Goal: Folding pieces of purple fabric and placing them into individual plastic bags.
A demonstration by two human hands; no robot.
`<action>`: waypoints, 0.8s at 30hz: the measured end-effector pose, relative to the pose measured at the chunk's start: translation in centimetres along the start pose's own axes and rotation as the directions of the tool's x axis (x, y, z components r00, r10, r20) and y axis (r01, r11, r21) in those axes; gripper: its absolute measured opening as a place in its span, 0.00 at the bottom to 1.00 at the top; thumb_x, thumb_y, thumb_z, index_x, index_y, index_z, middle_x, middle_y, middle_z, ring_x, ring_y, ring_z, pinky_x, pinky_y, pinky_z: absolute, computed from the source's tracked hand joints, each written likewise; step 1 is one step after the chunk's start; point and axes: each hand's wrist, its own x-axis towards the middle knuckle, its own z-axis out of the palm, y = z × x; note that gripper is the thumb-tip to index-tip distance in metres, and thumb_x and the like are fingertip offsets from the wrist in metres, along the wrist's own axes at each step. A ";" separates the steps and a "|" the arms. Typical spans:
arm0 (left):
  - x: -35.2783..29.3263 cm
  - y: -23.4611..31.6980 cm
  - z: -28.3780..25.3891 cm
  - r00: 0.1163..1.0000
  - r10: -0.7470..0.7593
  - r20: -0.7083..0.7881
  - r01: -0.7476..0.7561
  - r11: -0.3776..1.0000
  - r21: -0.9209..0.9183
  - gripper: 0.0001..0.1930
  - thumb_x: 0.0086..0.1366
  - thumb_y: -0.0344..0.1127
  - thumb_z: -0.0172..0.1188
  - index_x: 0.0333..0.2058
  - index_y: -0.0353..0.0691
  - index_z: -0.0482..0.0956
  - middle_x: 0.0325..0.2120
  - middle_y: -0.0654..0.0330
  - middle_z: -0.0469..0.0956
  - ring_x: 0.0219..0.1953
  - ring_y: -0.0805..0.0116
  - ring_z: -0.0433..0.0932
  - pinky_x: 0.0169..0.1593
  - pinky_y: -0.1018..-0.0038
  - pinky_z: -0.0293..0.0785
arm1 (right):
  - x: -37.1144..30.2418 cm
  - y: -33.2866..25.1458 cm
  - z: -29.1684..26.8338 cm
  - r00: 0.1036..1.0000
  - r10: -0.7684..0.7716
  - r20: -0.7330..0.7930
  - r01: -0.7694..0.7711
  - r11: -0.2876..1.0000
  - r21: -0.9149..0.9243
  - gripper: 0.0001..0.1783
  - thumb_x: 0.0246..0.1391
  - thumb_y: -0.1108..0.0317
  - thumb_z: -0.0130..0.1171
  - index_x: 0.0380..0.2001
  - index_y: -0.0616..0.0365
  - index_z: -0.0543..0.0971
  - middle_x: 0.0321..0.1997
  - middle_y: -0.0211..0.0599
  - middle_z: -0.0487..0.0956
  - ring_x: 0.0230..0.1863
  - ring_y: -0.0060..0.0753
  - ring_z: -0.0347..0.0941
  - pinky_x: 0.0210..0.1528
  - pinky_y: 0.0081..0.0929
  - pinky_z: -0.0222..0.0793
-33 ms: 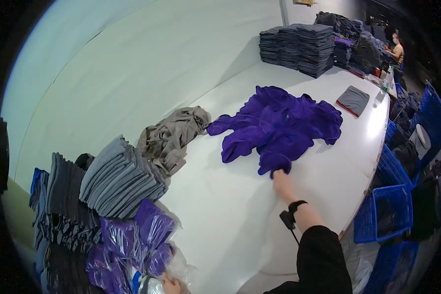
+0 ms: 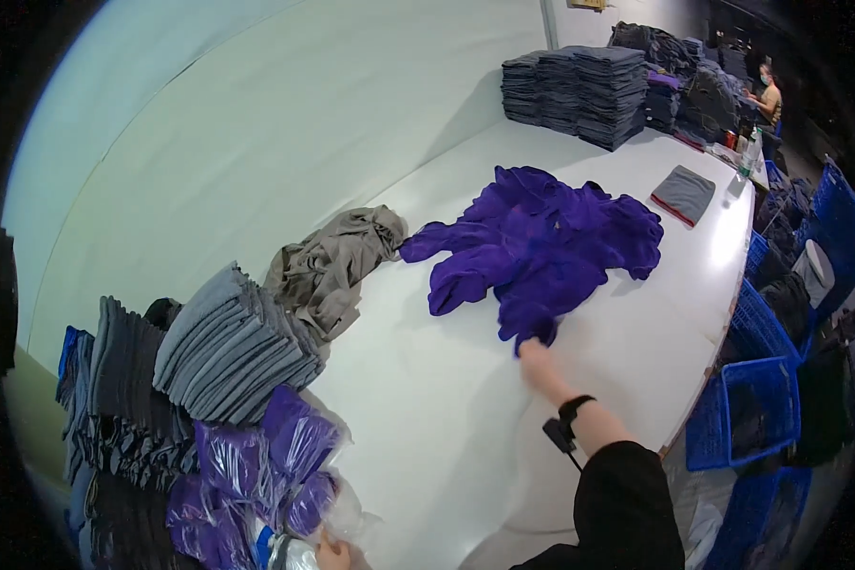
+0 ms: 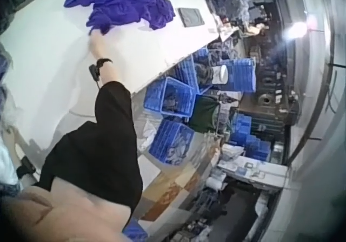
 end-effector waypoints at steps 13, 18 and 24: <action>-2.7 22.8 -9.7 0.857 0.416 -0.304 -0.512 0.623 -0.591 0.24 0.44 0.25 0.60 0.45 0.35 0.71 0.44 0.48 0.68 0.49 0.53 0.66 0.46 0.66 0.67 | -7.2 -18.4 -24.2 0.704 -0.697 0.135 -0.228 -0.042 0.973 0.06 0.50 0.71 0.57 0.29 0.59 0.71 0.30 0.30 0.68 0.28 0.19 0.63 0.30 0.17 0.62; -4.7 34.9 -7.5 0.394 0.886 -0.242 -0.866 0.270 -0.420 0.25 0.36 0.30 0.63 0.39 0.36 0.72 0.40 0.52 0.73 0.52 0.52 0.64 0.57 0.53 0.51 | -10.7 -24.7 -29.3 -0.257 -0.950 -0.176 -0.430 -0.051 0.901 0.10 0.57 0.64 0.48 0.31 0.61 0.70 0.28 0.37 0.69 0.31 0.33 0.66 0.34 0.35 0.64; -6.5 30.6 -4.6 0.643 0.716 0.271 -0.257 0.535 -0.805 0.16 0.45 0.28 0.62 0.36 0.35 0.75 0.32 0.57 0.77 0.35 0.66 0.76 0.40 0.72 0.71 | -10.7 -19.7 -34.9 0.992 -0.095 -0.079 0.074 -0.052 0.996 0.10 0.59 0.70 0.36 0.33 0.53 0.70 0.23 0.24 0.67 0.20 0.23 0.62 0.19 0.21 0.61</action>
